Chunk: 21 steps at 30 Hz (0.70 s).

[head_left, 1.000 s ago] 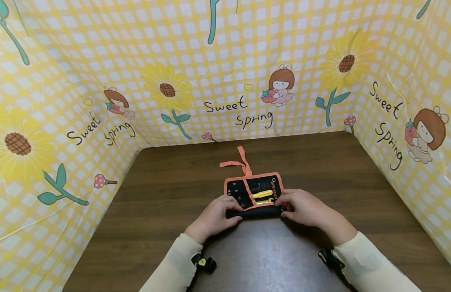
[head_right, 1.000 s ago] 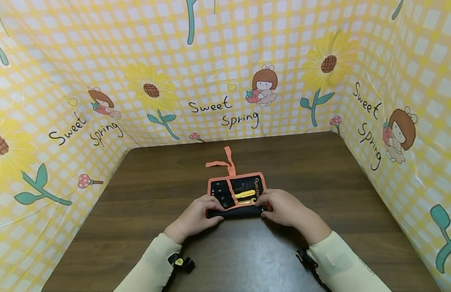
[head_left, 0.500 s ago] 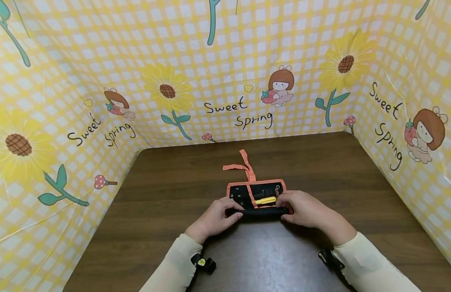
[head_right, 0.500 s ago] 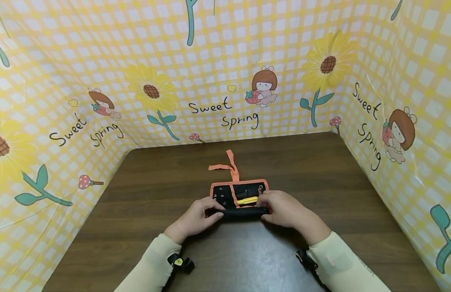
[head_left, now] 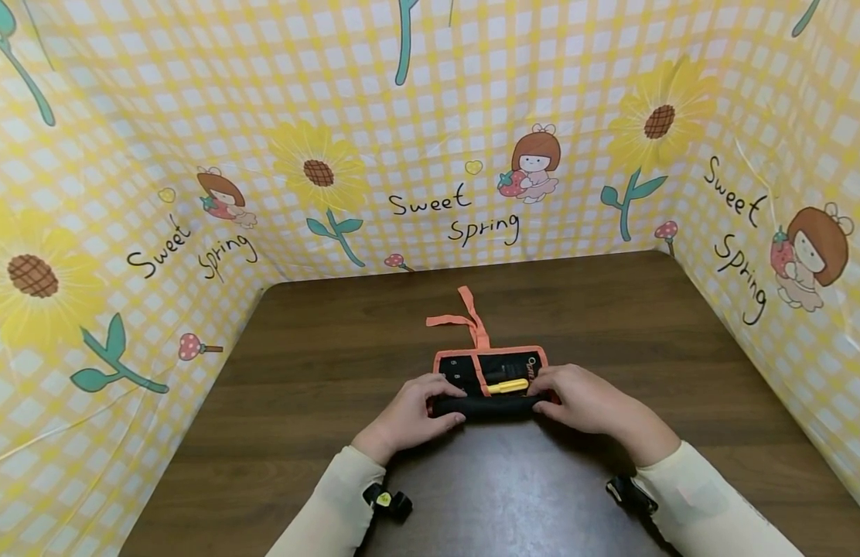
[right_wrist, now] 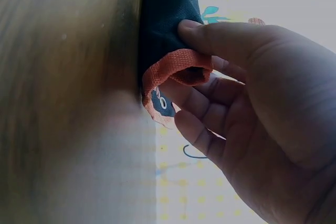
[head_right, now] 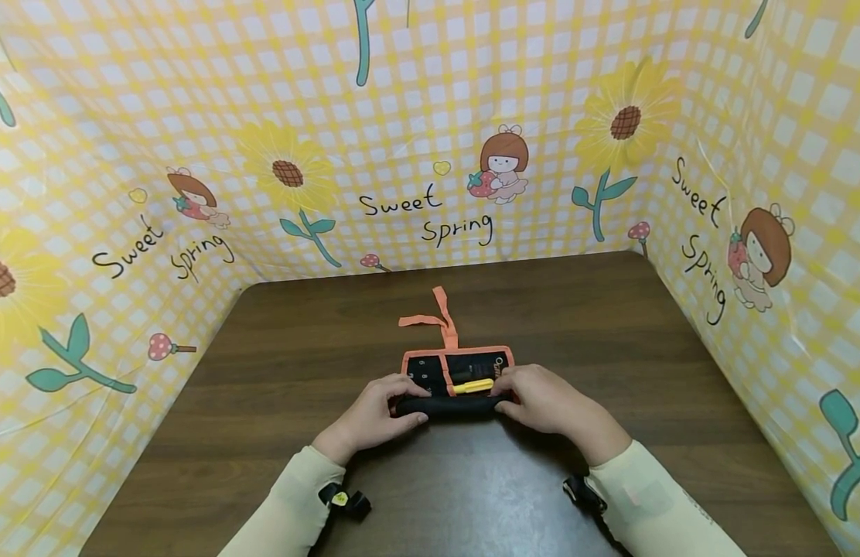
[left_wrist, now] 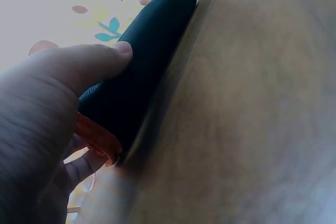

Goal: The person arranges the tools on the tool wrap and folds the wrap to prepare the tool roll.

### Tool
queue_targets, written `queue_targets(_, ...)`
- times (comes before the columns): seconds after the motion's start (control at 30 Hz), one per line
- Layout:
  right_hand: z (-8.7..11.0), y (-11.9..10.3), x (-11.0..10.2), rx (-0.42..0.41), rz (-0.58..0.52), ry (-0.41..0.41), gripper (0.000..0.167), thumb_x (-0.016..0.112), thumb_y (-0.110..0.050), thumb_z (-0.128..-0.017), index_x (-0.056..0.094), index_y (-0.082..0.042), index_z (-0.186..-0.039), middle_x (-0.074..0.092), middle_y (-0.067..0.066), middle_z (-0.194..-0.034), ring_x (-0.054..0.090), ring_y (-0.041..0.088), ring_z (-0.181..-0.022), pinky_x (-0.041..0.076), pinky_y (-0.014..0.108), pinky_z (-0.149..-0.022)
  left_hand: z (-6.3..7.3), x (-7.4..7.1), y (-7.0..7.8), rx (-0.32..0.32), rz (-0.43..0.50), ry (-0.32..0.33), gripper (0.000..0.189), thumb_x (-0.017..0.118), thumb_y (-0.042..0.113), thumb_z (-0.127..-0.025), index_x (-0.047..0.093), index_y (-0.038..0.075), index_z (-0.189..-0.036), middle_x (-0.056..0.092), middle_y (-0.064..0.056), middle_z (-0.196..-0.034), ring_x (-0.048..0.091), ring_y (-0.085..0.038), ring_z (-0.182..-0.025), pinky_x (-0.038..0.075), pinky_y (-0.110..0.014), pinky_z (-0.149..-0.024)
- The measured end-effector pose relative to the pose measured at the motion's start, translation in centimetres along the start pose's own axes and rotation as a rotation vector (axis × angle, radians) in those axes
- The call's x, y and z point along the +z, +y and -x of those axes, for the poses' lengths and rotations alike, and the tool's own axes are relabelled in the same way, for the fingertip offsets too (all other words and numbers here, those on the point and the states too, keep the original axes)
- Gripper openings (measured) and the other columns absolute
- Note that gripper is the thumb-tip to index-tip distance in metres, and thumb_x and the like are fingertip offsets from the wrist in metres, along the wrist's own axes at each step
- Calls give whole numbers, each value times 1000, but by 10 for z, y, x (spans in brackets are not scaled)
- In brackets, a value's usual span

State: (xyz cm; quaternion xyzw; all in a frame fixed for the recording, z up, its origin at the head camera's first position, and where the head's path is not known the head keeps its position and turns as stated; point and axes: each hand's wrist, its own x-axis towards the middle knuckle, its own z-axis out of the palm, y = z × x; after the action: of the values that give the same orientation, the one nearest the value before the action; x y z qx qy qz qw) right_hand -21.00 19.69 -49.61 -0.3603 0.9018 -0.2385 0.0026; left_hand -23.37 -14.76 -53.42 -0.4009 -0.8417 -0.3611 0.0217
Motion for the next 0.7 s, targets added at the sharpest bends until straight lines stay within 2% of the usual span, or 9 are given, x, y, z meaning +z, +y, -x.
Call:
queue_targets(0.17,-1,0,0,16,6,-6,11,74,-14,-99,78,-16,-108,67,-10,-101,65,11,-91,55,43,-86,0,-2,2,-9,29,-20,25,76,37,-98,76,29,-122,69,15,-107,58,-7,-84,51,-25,-68)
queue_targets(0.43,-1,-2,-2,70,-15,-39,12,65,-15,-105,78,-16,-106,66,-11,-100,63,10,-91,54,43,-85,0,-1,5,-87,90,-59,25,70,37,-103,76,24,-124,72,11,-117,66,-6,-99,55,-31,-89)
queue_targets(0.53,0,-2,-2,64,-22,10,11,68,-14,-103,78,-18,-108,64,-11,-101,62,8,-88,54,39,-82,-1,-1,6,-83,61,-54,27,68,36,-104,76,20,-125,70,11,-114,64,-6,-96,55,-30,-87)
queue_targets(0.63,0,-1,-1,22,-46,94,13,74,-11,-98,78,-19,-108,61,-9,-99,58,8,-79,52,32,-74,-1,0,7,-74,33,-40,28,67,34,-105,76,17,-125,64,10,-106,57,-8,-86,53,-30,-81)
queue_targets(0.7,0,-1,-1,-4,-68,125,16,77,-10,-96,77,-20,-108,60,-8,-97,55,10,-73,49,29,-68,-1,1,7,-68,21,-31,27,67,33,-105,76,17,-124,62,10,-105,56,-9,-86,53,-30,-82)
